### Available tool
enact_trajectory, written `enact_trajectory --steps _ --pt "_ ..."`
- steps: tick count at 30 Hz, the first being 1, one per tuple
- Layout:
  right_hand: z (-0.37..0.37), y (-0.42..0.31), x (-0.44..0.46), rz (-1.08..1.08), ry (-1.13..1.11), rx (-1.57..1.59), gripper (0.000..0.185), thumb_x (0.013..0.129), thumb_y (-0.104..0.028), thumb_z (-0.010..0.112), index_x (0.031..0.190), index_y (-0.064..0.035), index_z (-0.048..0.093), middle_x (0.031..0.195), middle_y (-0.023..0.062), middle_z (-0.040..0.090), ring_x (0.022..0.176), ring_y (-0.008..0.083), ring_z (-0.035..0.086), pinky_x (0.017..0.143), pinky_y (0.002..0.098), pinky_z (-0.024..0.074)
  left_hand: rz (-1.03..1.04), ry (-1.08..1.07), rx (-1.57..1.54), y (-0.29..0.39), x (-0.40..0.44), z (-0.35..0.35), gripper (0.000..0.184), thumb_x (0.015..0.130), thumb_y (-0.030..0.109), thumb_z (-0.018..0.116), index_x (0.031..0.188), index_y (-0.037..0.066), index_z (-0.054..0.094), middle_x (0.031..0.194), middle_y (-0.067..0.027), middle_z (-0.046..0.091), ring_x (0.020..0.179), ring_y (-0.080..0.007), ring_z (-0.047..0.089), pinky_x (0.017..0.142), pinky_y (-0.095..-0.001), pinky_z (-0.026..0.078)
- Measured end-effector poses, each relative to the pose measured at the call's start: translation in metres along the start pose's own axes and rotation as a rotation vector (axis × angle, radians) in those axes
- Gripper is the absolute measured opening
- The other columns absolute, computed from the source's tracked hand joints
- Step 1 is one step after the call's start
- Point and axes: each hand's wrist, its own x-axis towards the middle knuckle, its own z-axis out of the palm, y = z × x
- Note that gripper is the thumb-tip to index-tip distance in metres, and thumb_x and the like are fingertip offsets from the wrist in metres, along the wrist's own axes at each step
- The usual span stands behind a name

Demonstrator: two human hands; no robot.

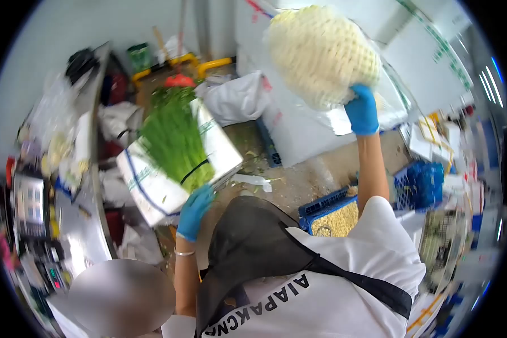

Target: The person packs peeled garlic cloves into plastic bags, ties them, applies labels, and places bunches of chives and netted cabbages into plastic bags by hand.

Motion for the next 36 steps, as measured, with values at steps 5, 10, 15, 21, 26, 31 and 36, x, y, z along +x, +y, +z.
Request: enact_trajectory --steps 5,10,15,21,26,31,36 --pt "0.190 0.085 -0.154 0.045 -0.386 -0.261 0.033 0.078 -0.008 0.069 0.107 -0.0077 0.056 0.107 0.0071 0.051 0.110 0.0230 0.050 0.097 0.0365 0.0419 0.298 -0.218 -0.935 0.078 -0.079 0.049 0.064 0.097 0.048 0.044 0.145 0.008 0.031 0.144 -0.0118 0.041 0.130 -0.0265 0.043 0.107 -0.0461 0.036" --pt "0.279 0.163 -0.271 -1.091 -1.181 -0.950 0.030 0.066 -0.007 0.069 0.089 -0.0242 0.064 0.103 0.0055 0.052 0.100 0.0303 0.049 0.102 0.0566 0.0374 0.445 0.120 -1.095 0.012 -0.200 -0.040 0.054 0.094 0.024 0.056 0.142 0.006 0.037 0.140 -0.0122 0.047 0.126 -0.0294 0.047 0.107 -0.0449 0.039" --pt "0.305 0.216 -0.347 -1.052 -1.351 -0.887 0.035 0.069 -0.007 0.067 0.100 -0.0232 0.064 0.109 0.0080 0.054 0.102 0.0314 0.050 0.099 0.0529 0.0396 0.683 0.530 -0.786 -0.033 -0.294 -0.067 0.056 0.085 0.008 0.060 0.138 0.003 0.040 0.132 -0.0118 0.053 0.120 -0.0261 0.053 0.102 -0.0404 0.044" --pt "0.361 0.227 -0.390 -0.701 -1.725 -0.743 0.045 0.070 -0.011 0.069 0.115 -0.0185 0.063 0.130 0.0153 0.053 0.105 0.0355 0.054 0.093 0.0468 0.0418 0.799 0.842 -0.757 -0.061 -0.364 -0.106 0.061 0.080 0.006 0.063 0.136 0.000 0.041 0.128 -0.0131 0.055 0.113 -0.0249 0.058 0.096 -0.0363 0.048" --pt "0.419 0.259 -0.397 -0.473 -1.722 -0.620 0.049 0.079 -0.009 0.067 0.126 -0.0102 0.058 0.127 0.0177 0.055 0.099 0.0344 0.059 0.084 0.0398 0.0482 0.877 1.016 -1.007 -0.141 -0.406 -0.136 0.051 0.090 0.020 0.051 0.137 0.002 0.041 0.133 -0.0129 0.052 0.121 -0.0263 0.052 0.104 -0.0404 0.042" --pt "0.453 0.355 -0.354 -0.223 -1.871 -0.806 0.042 0.085 -0.015 0.064 0.127 -0.0124 0.058 0.107 0.0133 0.065 0.083 0.0281 0.064 0.073 0.0335 0.0513 0.893 1.372 -1.180 -0.205 -0.478 -0.141 0.060 0.093 0.041 0.044 0.143 0.008 0.037 0.144 -0.0129 0.042 0.131 -0.0316 0.041 0.111 -0.0482 0.030" --pt "0.547 0.488 -0.329 0.126 -1.692 -0.866 0.044 0.088 -0.034 0.063 0.126 -0.0135 0.059 0.114 0.0157 0.065 0.095 0.0302 0.065 0.084 0.0371 0.0501 0.869 1.643 -1.224 -0.235 -0.548 -0.181 0.057 0.088 0.040 0.050 0.136 0.009 0.046 0.137 -0.0135 0.050 0.125 -0.0358 0.047 0.105 -0.0562 0.036"
